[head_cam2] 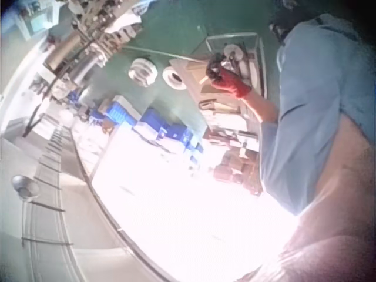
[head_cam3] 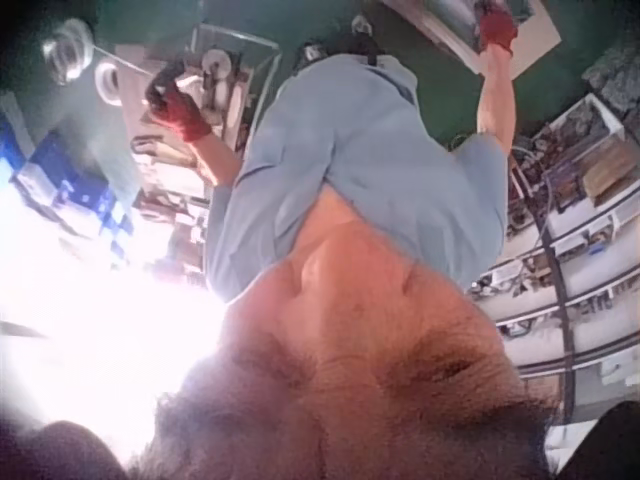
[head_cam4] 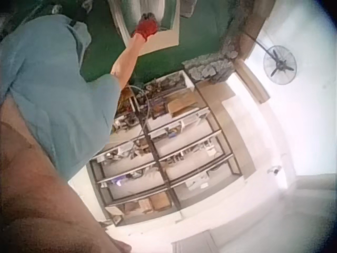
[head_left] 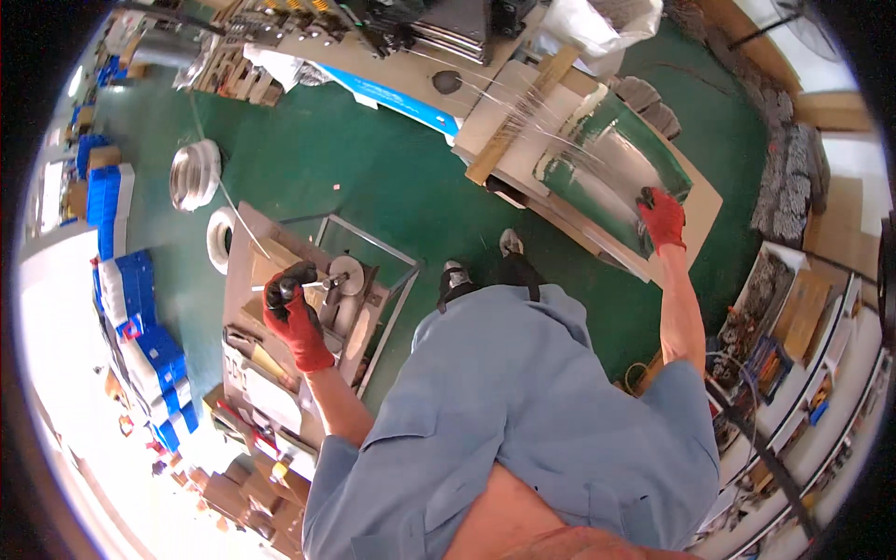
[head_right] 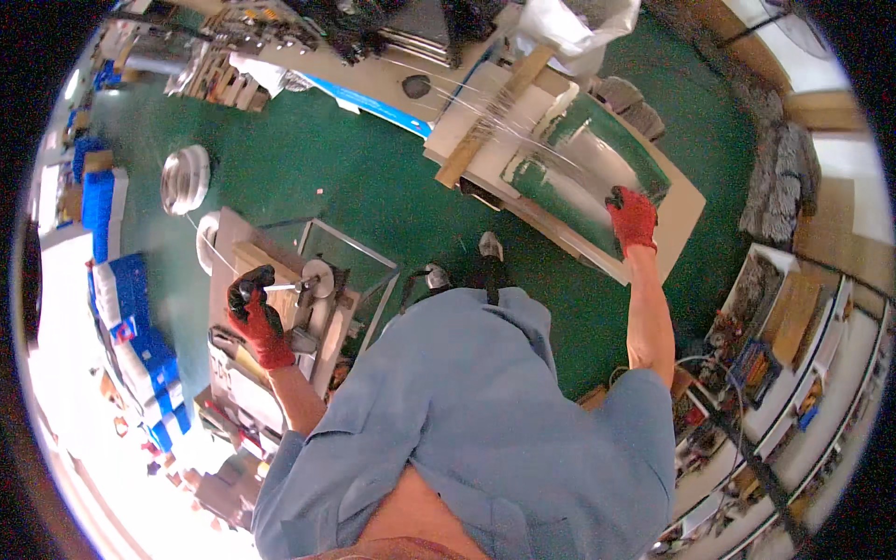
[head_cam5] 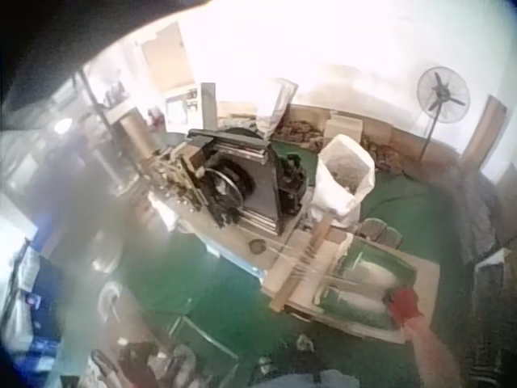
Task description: The person uses a manual cable cutting machine to cut a bundle of thin, white cables. They place the cables into the machine's guide, pull the lever to cut them, and then remove the cut pieces. The person also handles a bundle of orange and black straps from a nearby box.
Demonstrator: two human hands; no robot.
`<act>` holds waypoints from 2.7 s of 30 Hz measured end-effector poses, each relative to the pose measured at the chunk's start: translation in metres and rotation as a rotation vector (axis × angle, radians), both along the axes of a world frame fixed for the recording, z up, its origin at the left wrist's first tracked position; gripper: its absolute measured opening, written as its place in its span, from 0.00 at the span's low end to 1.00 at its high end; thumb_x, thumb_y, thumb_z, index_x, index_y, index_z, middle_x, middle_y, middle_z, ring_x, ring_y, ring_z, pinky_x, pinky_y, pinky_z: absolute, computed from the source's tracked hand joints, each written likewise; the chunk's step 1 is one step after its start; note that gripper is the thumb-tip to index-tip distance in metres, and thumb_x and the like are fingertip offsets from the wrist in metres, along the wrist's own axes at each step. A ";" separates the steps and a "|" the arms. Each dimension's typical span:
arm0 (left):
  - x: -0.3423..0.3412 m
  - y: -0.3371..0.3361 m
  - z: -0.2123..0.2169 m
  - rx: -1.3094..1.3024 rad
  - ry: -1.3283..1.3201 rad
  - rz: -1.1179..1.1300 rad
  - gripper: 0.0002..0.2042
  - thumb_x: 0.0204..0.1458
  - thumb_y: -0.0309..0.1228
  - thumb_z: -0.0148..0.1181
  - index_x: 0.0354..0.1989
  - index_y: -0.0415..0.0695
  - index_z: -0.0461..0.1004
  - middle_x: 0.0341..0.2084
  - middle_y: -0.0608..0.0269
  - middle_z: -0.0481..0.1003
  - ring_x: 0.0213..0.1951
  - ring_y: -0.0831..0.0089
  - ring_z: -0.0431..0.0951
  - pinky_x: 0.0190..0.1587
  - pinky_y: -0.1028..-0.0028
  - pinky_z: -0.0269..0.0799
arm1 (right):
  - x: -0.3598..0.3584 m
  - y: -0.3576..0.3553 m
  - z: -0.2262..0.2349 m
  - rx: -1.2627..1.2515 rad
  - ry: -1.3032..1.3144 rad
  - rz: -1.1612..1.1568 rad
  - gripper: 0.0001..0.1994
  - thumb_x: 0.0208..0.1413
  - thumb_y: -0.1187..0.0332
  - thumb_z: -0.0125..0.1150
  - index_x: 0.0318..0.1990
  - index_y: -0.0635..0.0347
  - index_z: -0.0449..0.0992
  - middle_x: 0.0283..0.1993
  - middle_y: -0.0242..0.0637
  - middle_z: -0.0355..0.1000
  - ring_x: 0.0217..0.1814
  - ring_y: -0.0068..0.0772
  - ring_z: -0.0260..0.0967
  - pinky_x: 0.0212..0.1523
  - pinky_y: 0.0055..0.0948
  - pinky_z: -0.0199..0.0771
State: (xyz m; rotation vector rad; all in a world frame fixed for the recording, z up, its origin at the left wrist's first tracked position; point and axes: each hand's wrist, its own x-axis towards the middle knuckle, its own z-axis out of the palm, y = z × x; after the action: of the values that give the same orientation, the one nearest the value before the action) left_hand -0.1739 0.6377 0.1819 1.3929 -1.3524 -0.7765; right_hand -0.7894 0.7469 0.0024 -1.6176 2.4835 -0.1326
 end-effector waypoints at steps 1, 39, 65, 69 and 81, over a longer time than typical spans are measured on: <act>0.003 0.008 -0.001 -0.008 0.015 0.014 0.11 0.56 0.30 0.57 0.38 0.33 0.73 0.35 0.53 0.78 0.35 0.68 0.77 0.45 0.69 0.72 | 0.000 -0.006 -0.002 -0.022 0.073 0.023 0.19 0.51 0.56 0.60 0.50 0.51 0.75 0.42 0.43 0.76 0.44 0.49 0.72 0.47 0.46 0.70; 0.139 0.305 -0.107 0.221 0.014 0.762 0.11 0.47 0.20 0.60 0.40 0.40 0.76 0.32 0.58 0.79 0.36 0.69 0.80 0.40 0.74 0.73 | 0.568 -0.010 0.052 0.755 -1.342 0.909 0.13 0.55 0.66 0.61 0.47 0.59 0.77 0.37 0.34 0.79 0.39 0.27 0.76 0.42 0.28 0.74; 0.369 0.435 -0.175 0.493 0.327 0.955 0.08 0.55 0.23 0.57 0.43 0.36 0.74 0.35 0.67 0.75 0.38 0.79 0.72 0.44 0.77 0.70 | 0.777 0.089 -0.058 0.372 -1.474 -0.240 0.16 0.60 0.56 0.58 0.34 0.62 0.74 0.23 0.35 0.71 0.20 0.29 0.70 0.21 0.30 0.71; 0.361 0.445 -0.190 0.437 0.452 1.057 0.14 0.57 0.34 0.59 0.44 0.36 0.72 0.38 0.62 0.75 0.39 0.73 0.74 0.44 0.73 0.72 | 0.720 0.120 -0.071 0.460 -1.209 -0.343 0.21 0.59 0.58 0.60 0.53 0.60 0.63 0.45 0.38 0.67 0.36 0.26 0.69 0.33 0.27 0.71; 0.348 0.440 -0.191 0.455 0.445 1.095 0.13 0.55 0.31 0.60 0.46 0.38 0.73 0.39 0.58 0.77 0.39 0.68 0.77 0.43 0.70 0.74 | 0.733 0.107 -0.031 0.415 -0.996 0.538 0.17 0.52 0.69 0.64 0.50 0.60 0.74 0.44 0.44 0.77 0.45 0.37 0.77 0.47 0.33 0.74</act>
State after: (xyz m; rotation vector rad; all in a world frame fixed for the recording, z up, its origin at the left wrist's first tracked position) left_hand 0.1744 1.0782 -0.0094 1.8618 0.0386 -0.5678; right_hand -0.0565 0.8534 -0.0286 -1.4505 1.2095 -0.2489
